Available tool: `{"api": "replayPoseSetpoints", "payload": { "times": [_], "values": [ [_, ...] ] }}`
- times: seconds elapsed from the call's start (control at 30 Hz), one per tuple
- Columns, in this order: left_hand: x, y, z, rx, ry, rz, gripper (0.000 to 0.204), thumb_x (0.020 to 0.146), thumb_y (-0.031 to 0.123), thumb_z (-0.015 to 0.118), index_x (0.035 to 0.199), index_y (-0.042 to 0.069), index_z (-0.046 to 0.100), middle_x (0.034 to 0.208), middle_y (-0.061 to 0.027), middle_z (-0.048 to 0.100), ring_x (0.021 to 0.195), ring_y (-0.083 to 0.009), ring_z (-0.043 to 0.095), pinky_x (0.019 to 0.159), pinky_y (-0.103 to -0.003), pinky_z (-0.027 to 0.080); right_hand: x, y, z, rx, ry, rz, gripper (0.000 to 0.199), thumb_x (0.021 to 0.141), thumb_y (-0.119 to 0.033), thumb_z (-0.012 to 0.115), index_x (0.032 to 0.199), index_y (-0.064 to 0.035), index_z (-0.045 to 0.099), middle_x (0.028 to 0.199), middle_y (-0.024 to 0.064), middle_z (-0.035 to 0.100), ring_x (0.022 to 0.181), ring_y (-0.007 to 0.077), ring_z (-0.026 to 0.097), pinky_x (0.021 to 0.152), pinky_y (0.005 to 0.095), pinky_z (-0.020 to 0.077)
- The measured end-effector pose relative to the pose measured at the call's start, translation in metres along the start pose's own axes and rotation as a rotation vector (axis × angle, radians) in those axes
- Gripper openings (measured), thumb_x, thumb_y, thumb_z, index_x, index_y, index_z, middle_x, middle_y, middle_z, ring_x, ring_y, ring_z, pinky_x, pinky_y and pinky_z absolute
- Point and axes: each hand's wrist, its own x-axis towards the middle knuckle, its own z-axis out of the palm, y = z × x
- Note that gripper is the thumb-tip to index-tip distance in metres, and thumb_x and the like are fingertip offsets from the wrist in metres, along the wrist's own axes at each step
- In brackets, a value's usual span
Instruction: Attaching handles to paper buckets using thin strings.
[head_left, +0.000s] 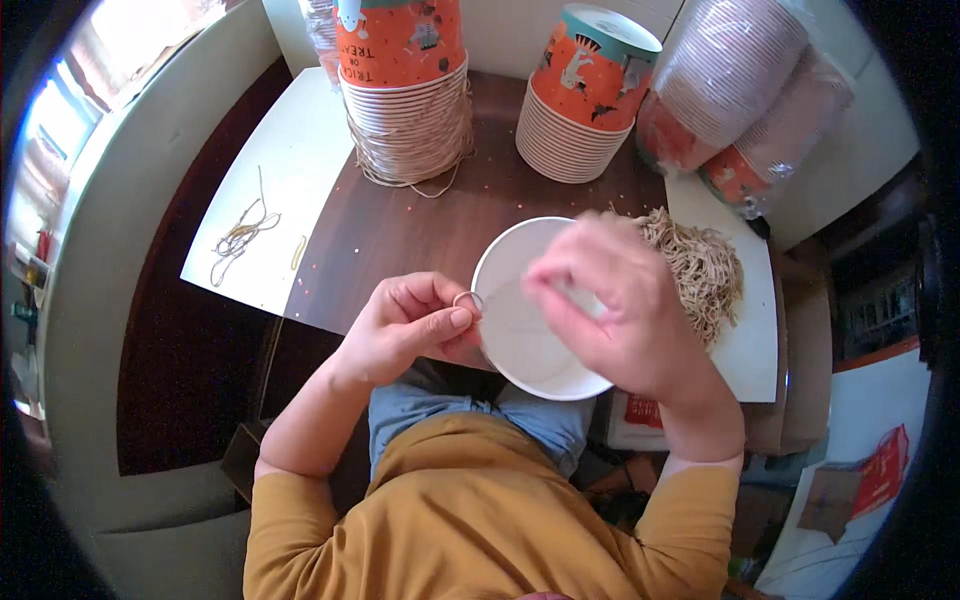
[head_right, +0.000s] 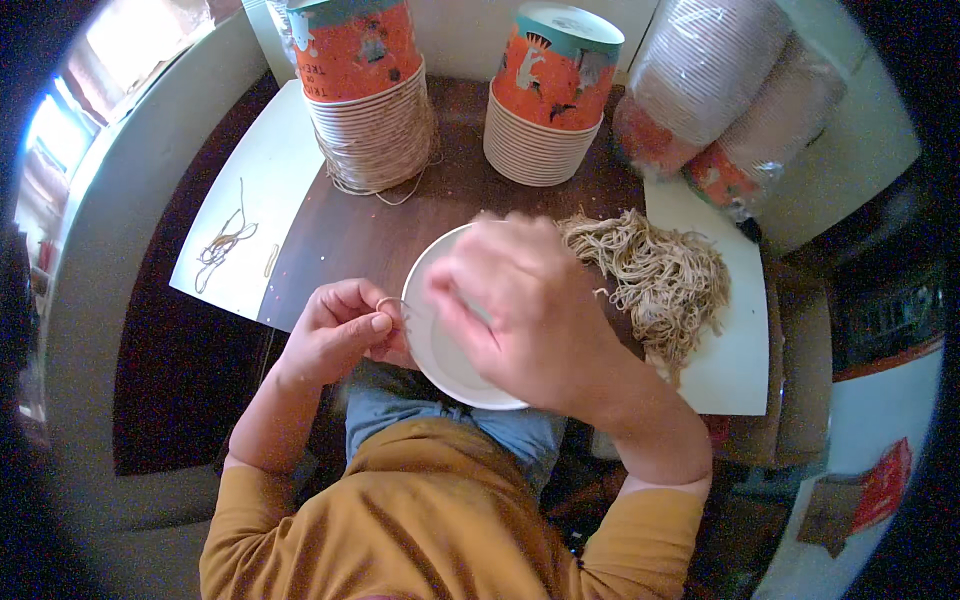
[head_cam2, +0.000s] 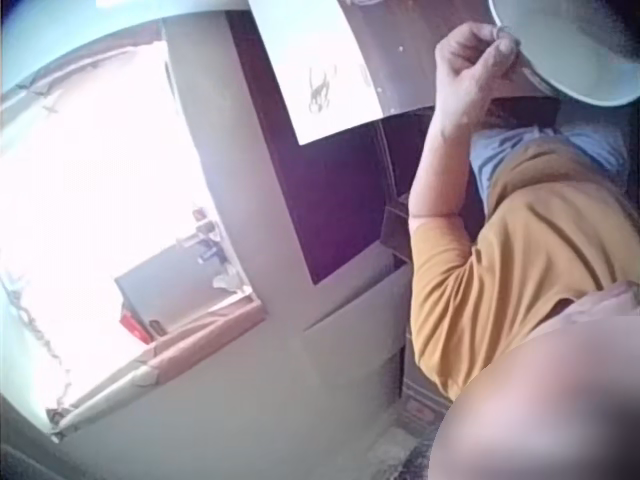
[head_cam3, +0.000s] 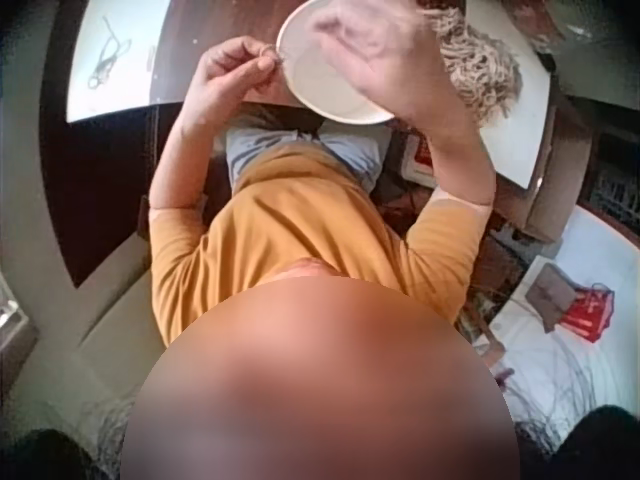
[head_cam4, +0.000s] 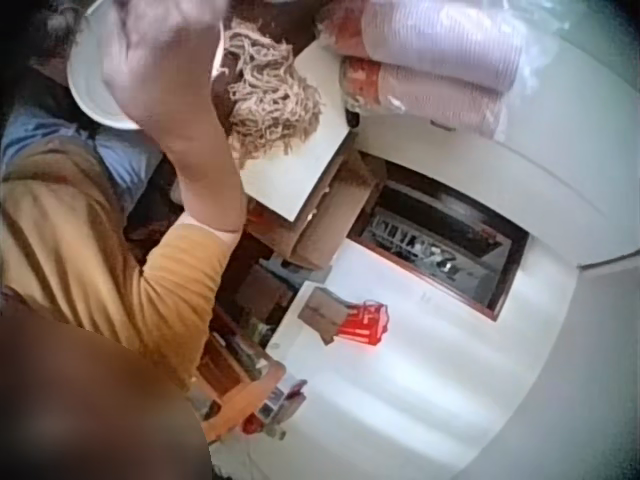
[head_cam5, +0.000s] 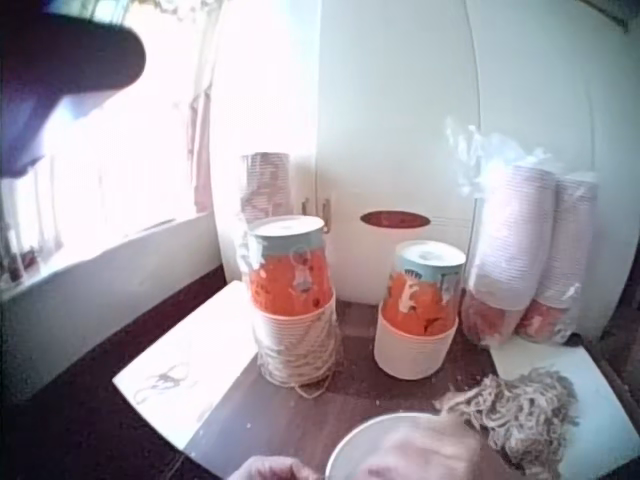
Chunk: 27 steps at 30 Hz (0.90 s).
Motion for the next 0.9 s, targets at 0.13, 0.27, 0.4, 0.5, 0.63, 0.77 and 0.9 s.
{"api": "replayPoseSetpoints", "payload": {
  "times": [0.13,0.27,0.4,0.5,0.63,0.77,0.9],
  "values": [
    [0.004,0.000,0.002,-0.022,-0.001,-0.049,0.011,0.093,0.012,0.061,0.096,0.002,0.061,0.082,-0.0039,0.065,0.072,-0.0071,0.058,0.064,-0.019,0.047,-0.024,0.002,0.011,0.393,-0.310,0.303,0.017,0.080,-0.006,0.067,0.095,0.0008,0.067,0.083,0.0095,0.063,0.073,0.0170,0.060,0.062,0.0296,0.0468],
    [0.009,0.003,0.006,-0.004,-0.087,-0.031,0.011,0.093,0.013,0.060,0.095,0.002,0.060,0.082,-0.0036,0.065,0.071,-0.0060,0.057,0.062,-0.018,0.046,-0.025,0.014,0.032,0.425,-0.352,0.341,0.029,0.081,-0.007,0.068,0.108,0.0027,0.062,0.102,0.0131,0.061,0.079,0.0163,0.060,0.064,0.0282,0.0477],
    [0.010,0.004,0.007,0.045,-0.046,-0.001,0.011,0.094,0.013,0.059,0.094,0.002,0.059,0.081,-0.0032,0.064,0.070,-0.0054,0.057,0.061,-0.018,0.045,-0.017,0.014,0.039,0.616,-0.329,0.431,0.025,0.081,-0.009,0.069,0.102,0.0015,0.064,0.096,0.0108,0.062,0.074,0.0147,0.059,0.062,0.0277,0.0468],
    [0.011,0.005,0.008,0.055,-0.022,0.030,0.011,0.094,0.013,0.059,0.094,0.002,0.059,0.081,-0.0037,0.065,0.068,-0.0049,0.056,0.059,-0.018,0.045,-0.015,0.011,0.041,0.542,-0.269,0.413,0.018,0.080,-0.009,0.071,0.094,0.0002,0.065,0.087,0.0067,0.062,0.068,0.0126,0.056,0.060,0.0271,0.0449],
    [0.009,0.009,0.003,0.094,-0.020,0.012,0.011,0.094,0.012,0.059,0.095,0.002,0.060,0.086,-0.0071,0.069,0.062,-0.0035,0.055,0.055,-0.017,0.045,-0.016,0.008,0.039,0.401,-0.170,0.323,0.008,0.081,-0.006,0.067,0.085,-0.0003,0.063,0.077,0.0028,0.058,0.061,0.0093,0.051,0.055,0.0251,0.0413],
    [0.007,0.013,0.008,0.090,-0.005,-0.019,0.011,0.092,0.011,0.061,0.095,0.001,0.060,0.088,-0.0091,0.070,0.060,-0.0028,0.055,0.053,-0.017,0.045,-0.021,0.007,0.040,0.404,-0.123,0.328,0.004,0.082,-0.004,0.063,0.083,-0.0006,0.061,0.075,0.0021,0.056,0.059,0.0075,0.048,0.052,0.0241,0.0396],
    [0.004,0.014,0.011,0.168,0.064,-0.013,0.009,0.088,0.005,0.065,0.093,-0.001,0.060,0.088,-0.0085,0.069,0.065,-0.0029,0.058,0.054,-0.017,0.046,-0.021,-0.003,0.037,0.369,-0.083,0.372,0.004,0.082,-0.003,0.063,0.083,-0.0011,0.060,0.076,0.0043,0.056,0.058,0.0106,0.050,0.051,0.0257,0.0405]
  ]
}}
